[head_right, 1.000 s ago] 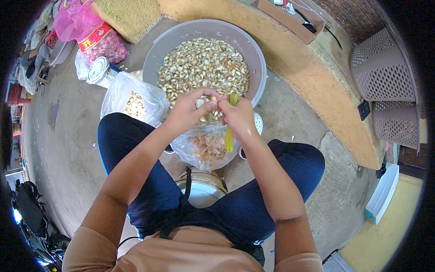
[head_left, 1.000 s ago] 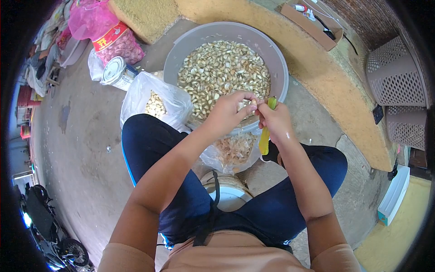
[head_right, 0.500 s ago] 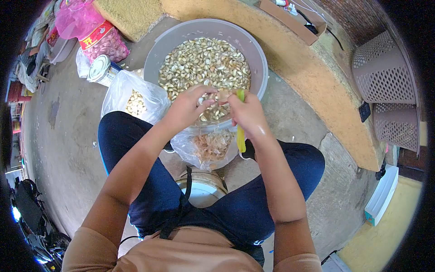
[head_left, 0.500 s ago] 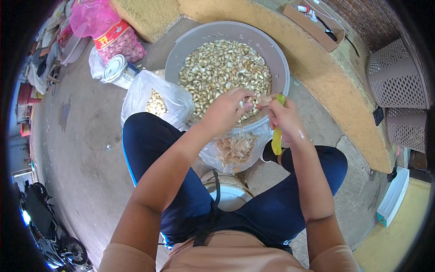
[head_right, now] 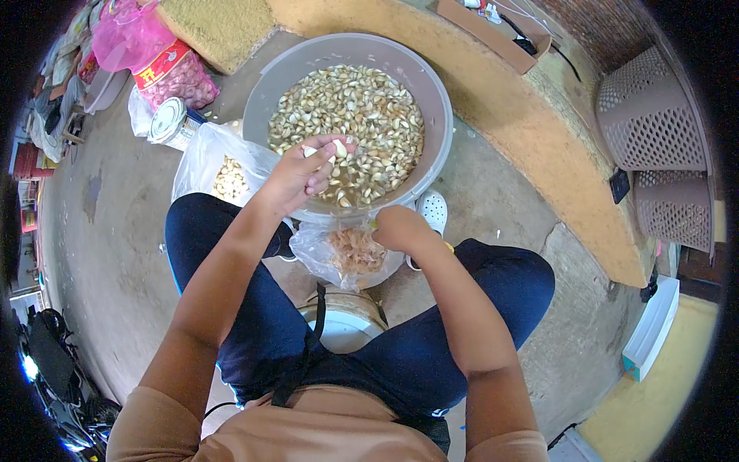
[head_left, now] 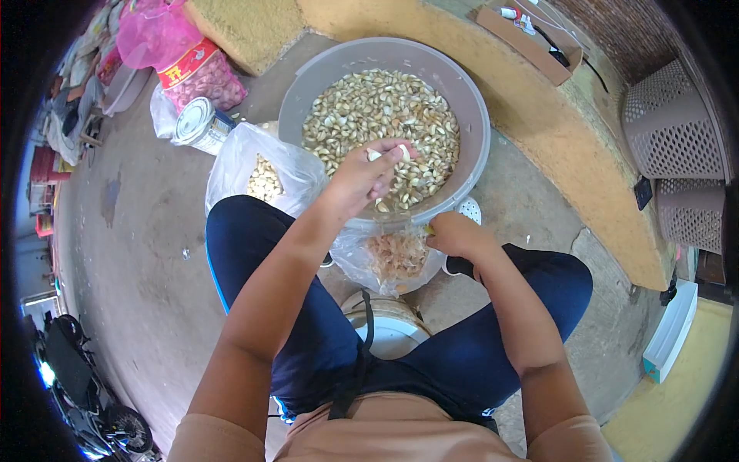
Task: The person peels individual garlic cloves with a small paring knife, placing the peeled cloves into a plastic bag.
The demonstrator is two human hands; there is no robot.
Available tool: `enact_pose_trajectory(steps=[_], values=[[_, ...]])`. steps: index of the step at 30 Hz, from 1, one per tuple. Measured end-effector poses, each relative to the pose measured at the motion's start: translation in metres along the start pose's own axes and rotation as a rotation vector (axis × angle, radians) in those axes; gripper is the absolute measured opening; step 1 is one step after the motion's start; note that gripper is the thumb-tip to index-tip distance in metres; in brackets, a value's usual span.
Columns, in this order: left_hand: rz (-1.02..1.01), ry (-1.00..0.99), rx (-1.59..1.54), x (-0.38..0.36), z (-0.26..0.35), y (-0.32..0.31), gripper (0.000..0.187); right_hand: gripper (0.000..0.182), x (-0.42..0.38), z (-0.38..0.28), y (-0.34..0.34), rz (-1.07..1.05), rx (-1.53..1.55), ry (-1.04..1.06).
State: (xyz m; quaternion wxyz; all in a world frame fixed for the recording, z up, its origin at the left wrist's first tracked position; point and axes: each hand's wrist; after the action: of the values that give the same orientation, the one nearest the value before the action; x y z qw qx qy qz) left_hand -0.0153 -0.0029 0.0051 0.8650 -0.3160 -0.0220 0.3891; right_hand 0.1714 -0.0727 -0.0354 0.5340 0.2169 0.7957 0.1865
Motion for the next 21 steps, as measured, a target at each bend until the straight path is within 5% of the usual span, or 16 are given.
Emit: enact_pose_trajectory(steps=[3, 9, 13, 15, 17, 21], values=[[0.073, 0.042, 0.046, -0.002, 0.003, 0.002, 0.028, 0.023, 0.01, -0.002, -0.01, -0.079, -0.064, -0.04], [0.064, 0.331, 0.776, -0.02, 0.031, 0.023, 0.029, 0.02, 0.028, -0.003, -0.033, -0.085, -0.094, -0.024], [0.222, 0.148, 1.443, -0.046, 0.036, 0.094, 0.034, 0.02, 0.024, -0.007, -0.032, -0.022, -0.07, 0.008], [0.234, 0.331, 1.69, -0.058, 0.047, 0.121, 0.027, 0.025, 0.025, -0.005, -0.031, -0.045, -0.073, 0.031], [0.306, 0.623, 1.59, -0.061, 0.063, 0.123, 0.03, 0.029, 0.024, -0.004, -0.031, -0.058, -0.069, 0.05], [0.501, 0.791, 1.835, -0.06, 0.05, 0.2, 0.029, 0.03, 0.023, -0.01, -0.029, -0.056, -0.04, 0.089]])
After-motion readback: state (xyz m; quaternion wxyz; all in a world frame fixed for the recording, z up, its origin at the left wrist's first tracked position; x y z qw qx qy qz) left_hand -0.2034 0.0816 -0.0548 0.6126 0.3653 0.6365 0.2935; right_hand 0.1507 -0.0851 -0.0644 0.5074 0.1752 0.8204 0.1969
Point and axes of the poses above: each hand's wrist, its own x-axis towards the middle knuckle, its own y-axis out of the back of the hand, z = x × y, and after that the axes turned 14 degrees about -z, right-handed
